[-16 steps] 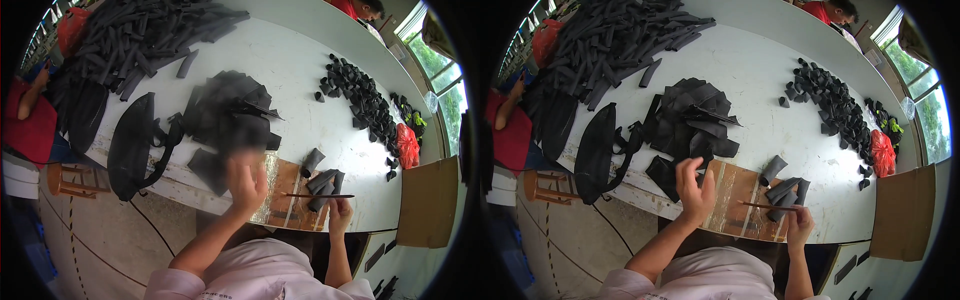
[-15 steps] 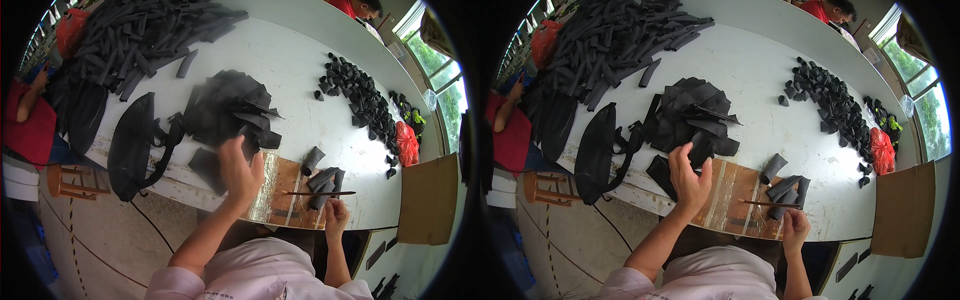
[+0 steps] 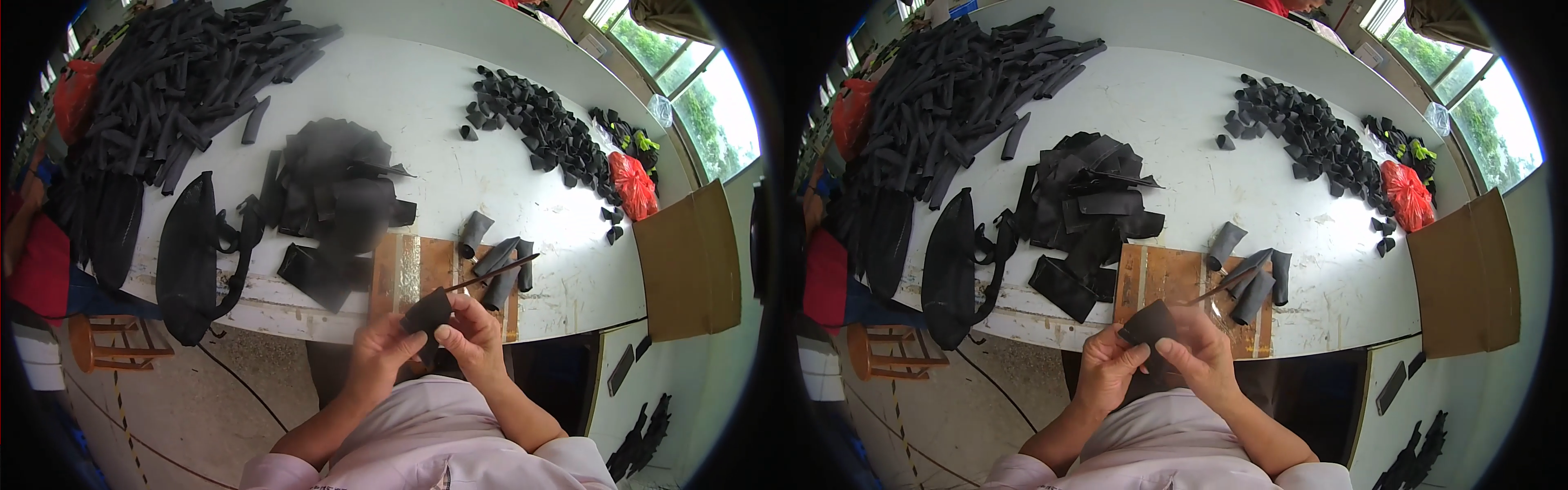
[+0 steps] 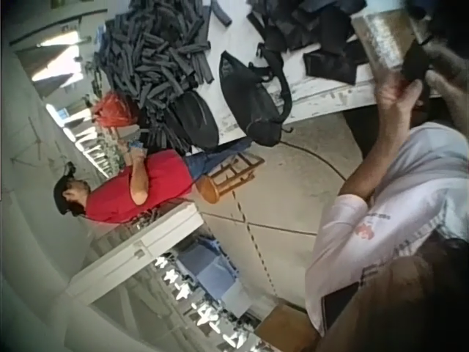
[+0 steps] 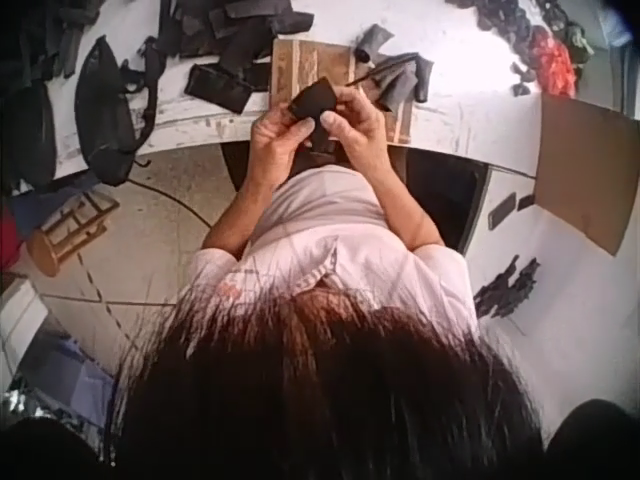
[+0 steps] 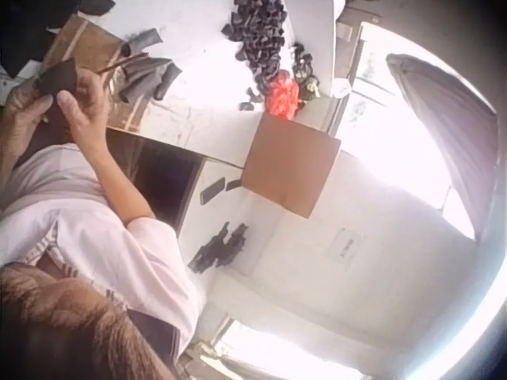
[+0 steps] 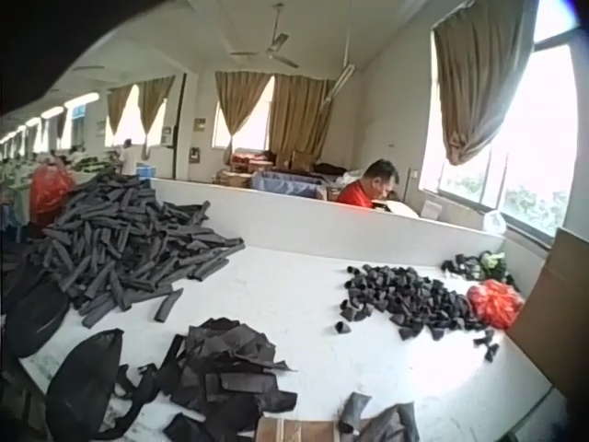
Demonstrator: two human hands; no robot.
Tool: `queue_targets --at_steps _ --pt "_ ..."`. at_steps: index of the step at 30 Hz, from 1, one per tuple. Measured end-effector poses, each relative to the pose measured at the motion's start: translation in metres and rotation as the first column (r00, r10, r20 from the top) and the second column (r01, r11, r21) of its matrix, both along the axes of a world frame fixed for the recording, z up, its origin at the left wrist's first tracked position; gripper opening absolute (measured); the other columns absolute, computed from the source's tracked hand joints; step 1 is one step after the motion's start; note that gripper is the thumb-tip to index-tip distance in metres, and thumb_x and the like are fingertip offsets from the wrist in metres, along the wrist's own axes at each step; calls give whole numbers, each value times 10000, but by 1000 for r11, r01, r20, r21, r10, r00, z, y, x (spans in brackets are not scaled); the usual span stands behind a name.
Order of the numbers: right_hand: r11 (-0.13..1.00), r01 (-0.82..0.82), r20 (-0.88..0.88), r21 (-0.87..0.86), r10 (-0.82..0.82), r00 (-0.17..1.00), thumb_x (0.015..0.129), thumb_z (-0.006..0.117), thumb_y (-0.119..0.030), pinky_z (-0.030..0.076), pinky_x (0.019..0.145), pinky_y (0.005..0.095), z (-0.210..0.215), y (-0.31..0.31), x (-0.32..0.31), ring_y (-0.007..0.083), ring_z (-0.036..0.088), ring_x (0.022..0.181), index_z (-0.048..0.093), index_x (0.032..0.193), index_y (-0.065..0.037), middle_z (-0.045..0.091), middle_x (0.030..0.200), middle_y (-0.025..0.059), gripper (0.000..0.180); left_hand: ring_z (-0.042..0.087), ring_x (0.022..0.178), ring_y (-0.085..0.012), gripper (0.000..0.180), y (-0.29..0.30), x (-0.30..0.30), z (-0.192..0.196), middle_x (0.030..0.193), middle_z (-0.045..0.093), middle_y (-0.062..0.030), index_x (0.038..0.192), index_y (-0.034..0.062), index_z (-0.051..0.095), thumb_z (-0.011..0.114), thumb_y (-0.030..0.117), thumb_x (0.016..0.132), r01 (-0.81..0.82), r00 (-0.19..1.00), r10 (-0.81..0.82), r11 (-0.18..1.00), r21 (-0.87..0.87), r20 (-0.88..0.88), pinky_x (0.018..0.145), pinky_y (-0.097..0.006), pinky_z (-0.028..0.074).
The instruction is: Applying adhesive to black foam strips using a small applicator and pressing them into shape.
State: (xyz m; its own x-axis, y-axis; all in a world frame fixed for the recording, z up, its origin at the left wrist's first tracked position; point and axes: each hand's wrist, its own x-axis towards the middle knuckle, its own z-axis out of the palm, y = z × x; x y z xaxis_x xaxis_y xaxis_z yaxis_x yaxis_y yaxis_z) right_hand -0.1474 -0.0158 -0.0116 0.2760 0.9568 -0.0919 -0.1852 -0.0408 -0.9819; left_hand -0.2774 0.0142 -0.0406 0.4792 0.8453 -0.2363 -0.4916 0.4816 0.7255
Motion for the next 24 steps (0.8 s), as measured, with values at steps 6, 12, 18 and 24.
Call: queue_targets --at_steps 6,12,18,24 --pt "964 -230 -214 -134 199 956 793 611 -74 440 632 209 10 -15 35 57 526 697 627 821 11 606 725 20 91 550 832 -153 320 -15 5 10 937 577 -82 1032 14 500 578 231 810 100 978 -88 993 -56 189 726 -298 451" --pt "941 -309 -55 -137 304 951 772 632 -91 401 560 209 16 -22 48 65 498 620 632 770 17 587 677 15 108 565 709 -124 272 15 4 22 800 598 -64 954 -5 539 507 247 855 375 926 -369 924 -73 80 640 -243 435" --pt "903 -398 23 -164 407 913 791 608 -98 415 621 219 7 -20 56 70 505 664 624 830 12 597 717 17 118 603 626 -140 209 19 3 25 749 613 -83 898 -18 550 558 178 826 485 871 -485 874 -14 -83 543 -207 422" --pt "851 -486 130 -202 515 848 794 599 -81 426 656 242 0 -4 59 90 504 683 604 860 6 596 738 38 110 612 634 -142 165 31 -2 26 757 615 -84 886 -15 545 567 129 808 526 842 -528 849 -43 -109 541 -204 427"
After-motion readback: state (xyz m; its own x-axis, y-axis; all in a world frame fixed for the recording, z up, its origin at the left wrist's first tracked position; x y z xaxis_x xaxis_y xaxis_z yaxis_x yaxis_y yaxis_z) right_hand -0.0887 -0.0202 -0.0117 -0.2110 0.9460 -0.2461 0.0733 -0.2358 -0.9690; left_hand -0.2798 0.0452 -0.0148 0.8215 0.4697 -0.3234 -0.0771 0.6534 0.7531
